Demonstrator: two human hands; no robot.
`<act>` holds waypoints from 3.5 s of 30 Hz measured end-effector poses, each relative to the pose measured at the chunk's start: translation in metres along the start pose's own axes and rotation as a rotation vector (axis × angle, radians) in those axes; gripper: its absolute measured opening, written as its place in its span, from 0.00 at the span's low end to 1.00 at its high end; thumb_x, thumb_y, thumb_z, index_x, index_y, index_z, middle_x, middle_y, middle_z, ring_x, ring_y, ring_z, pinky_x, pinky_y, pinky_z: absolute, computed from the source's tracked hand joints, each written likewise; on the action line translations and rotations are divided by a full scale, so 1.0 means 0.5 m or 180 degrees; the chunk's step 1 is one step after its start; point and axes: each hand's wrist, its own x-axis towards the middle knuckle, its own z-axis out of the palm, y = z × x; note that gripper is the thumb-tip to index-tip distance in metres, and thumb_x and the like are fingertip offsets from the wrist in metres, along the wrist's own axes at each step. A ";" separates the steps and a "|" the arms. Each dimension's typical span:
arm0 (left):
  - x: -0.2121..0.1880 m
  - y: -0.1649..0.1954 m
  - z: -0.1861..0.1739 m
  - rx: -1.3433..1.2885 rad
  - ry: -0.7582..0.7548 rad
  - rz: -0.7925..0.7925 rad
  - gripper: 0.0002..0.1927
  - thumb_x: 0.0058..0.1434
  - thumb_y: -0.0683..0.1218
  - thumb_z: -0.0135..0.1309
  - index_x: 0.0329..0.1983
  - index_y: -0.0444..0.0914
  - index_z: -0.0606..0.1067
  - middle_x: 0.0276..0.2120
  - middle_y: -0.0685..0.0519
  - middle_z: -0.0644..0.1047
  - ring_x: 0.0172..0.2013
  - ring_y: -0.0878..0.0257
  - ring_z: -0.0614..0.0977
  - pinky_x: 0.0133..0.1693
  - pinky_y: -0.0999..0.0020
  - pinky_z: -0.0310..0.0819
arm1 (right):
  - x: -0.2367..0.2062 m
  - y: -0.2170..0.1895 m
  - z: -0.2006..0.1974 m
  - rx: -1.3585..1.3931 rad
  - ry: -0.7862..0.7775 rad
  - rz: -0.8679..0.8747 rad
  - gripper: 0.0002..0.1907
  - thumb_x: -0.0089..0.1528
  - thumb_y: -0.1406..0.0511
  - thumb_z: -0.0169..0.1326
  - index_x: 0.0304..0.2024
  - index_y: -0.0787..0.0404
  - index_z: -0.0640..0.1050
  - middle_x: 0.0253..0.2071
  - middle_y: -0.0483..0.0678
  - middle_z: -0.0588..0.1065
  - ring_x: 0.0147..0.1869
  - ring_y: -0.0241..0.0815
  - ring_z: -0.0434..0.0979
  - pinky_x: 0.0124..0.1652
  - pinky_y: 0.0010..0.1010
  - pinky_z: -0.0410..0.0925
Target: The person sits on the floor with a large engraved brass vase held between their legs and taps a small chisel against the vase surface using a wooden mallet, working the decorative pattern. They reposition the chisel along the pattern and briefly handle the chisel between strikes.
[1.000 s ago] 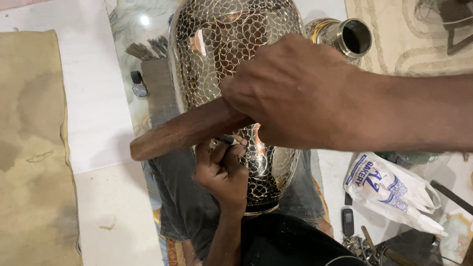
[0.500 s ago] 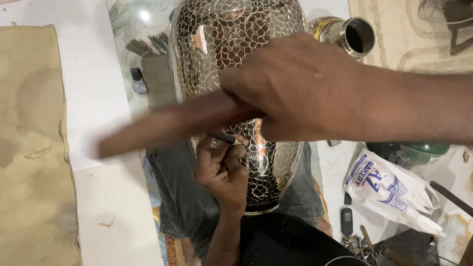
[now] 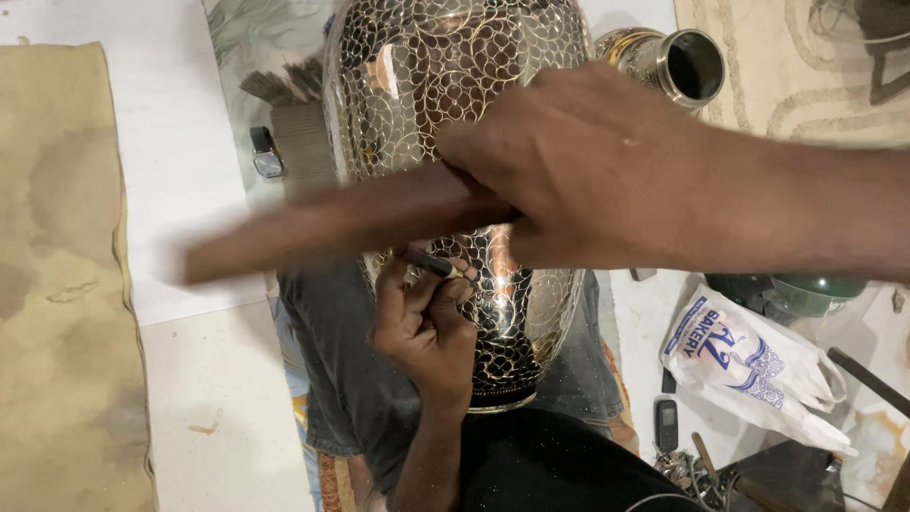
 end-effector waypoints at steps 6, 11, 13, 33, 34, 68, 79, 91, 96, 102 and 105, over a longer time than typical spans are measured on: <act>0.006 -0.006 -0.002 0.0047 -0.0066 0.0222 0.24 0.60 0.26 0.46 0.61 0.26 0.68 0.38 0.42 0.84 0.38 0.62 0.88 0.42 0.73 0.86 | 0.001 0.015 0.022 0.0891 0.0683 -0.0178 0.15 0.56 0.70 0.56 0.45 0.56 0.76 0.24 0.45 0.74 0.25 0.38 0.74 0.25 0.30 0.68; 0.007 -0.002 -0.001 -0.0098 -0.0040 0.0051 0.22 0.63 0.25 0.48 0.61 0.26 0.69 0.38 0.41 0.84 0.40 0.60 0.88 0.41 0.72 0.85 | 0.003 0.030 0.036 -0.0273 0.0180 -0.0020 0.11 0.61 0.63 0.54 0.45 0.58 0.73 0.22 0.46 0.73 0.22 0.39 0.75 0.22 0.31 0.68; 0.010 -0.001 -0.002 -0.0057 -0.0122 0.0033 0.23 0.63 0.26 0.47 0.62 0.27 0.69 0.38 0.42 0.85 0.40 0.61 0.88 0.41 0.72 0.85 | 0.007 0.035 0.039 0.0798 0.1560 -0.0491 0.18 0.51 0.66 0.61 0.45 0.60 0.77 0.21 0.46 0.73 0.20 0.39 0.74 0.20 0.33 0.67; 0.025 -0.012 -0.001 -0.0123 -0.0231 0.0139 0.25 0.65 0.25 0.46 0.66 0.28 0.68 0.37 0.45 0.85 0.37 0.62 0.88 0.39 0.73 0.84 | 0.026 0.037 0.031 0.0301 -0.0265 0.0395 0.14 0.59 0.68 0.55 0.48 0.51 0.74 0.26 0.45 0.71 0.25 0.36 0.74 0.25 0.29 0.68; 0.025 -0.014 -0.001 -0.0007 -0.0215 0.0234 0.25 0.65 0.25 0.46 0.66 0.29 0.68 0.36 0.45 0.85 0.37 0.62 0.88 0.38 0.73 0.85 | 0.026 0.037 0.033 0.0064 -0.0302 0.0417 0.14 0.61 0.67 0.54 0.49 0.51 0.73 0.26 0.44 0.71 0.25 0.36 0.74 0.24 0.30 0.68; 0.058 -0.019 -0.015 -0.0332 -0.0465 0.0023 0.23 0.64 0.25 0.46 0.61 0.29 0.72 0.37 0.48 0.83 0.38 0.69 0.83 0.37 0.77 0.78 | 0.042 0.060 0.039 -0.0039 -0.0280 0.0231 0.19 0.55 0.65 0.58 0.49 0.54 0.74 0.21 0.44 0.73 0.23 0.36 0.76 0.28 0.30 0.73; 0.075 -0.103 -0.103 -0.1676 -0.0078 -0.0490 0.18 0.62 0.28 0.52 0.55 0.32 0.74 0.34 0.43 0.84 0.34 0.58 0.88 0.38 0.63 0.89 | 0.017 0.181 0.345 0.2169 0.2566 0.0334 0.20 0.50 0.71 0.66 0.43 0.72 0.76 0.26 0.52 0.71 0.26 0.42 0.72 0.25 0.35 0.66; -0.085 -0.324 -0.320 0.2414 0.0284 -0.0352 0.23 0.67 0.51 0.57 0.57 0.30 0.79 0.41 0.40 0.83 0.41 0.51 0.84 0.43 0.59 0.76 | 0.007 -0.053 1.082 0.8761 0.1717 0.2518 0.09 0.60 0.75 0.52 0.41 0.62 0.69 0.27 0.44 0.67 0.24 0.35 0.66 0.25 0.25 0.64; -0.127 -0.248 -0.291 0.3720 -0.0357 -0.1017 0.23 0.60 0.59 0.63 0.43 0.34 0.83 0.27 0.41 0.82 0.30 0.49 0.83 0.35 0.56 0.76 | -0.015 -0.085 1.112 0.8659 0.1295 0.2574 0.12 0.57 0.77 0.51 0.42 0.63 0.69 0.29 0.51 0.72 0.24 0.37 0.66 0.24 0.27 0.63; -0.106 -0.222 -0.273 0.2836 -0.0079 -0.1321 0.14 0.62 0.54 0.63 0.33 0.38 0.85 0.19 0.50 0.79 0.20 0.62 0.74 0.26 0.64 0.62 | -0.027 -0.081 1.102 0.7879 0.1527 0.2249 0.10 0.57 0.76 0.55 0.40 0.67 0.71 0.27 0.52 0.72 0.22 0.40 0.70 0.22 0.32 0.65; -0.090 -0.244 -0.238 0.1659 0.0241 -0.1034 0.13 0.63 0.51 0.63 0.33 0.36 0.84 0.24 0.55 0.80 0.25 0.68 0.75 0.30 0.70 0.65 | -0.045 -0.097 1.103 0.7622 0.1739 0.2111 0.07 0.59 0.75 0.58 0.39 0.68 0.73 0.26 0.52 0.72 0.23 0.40 0.71 0.24 0.31 0.66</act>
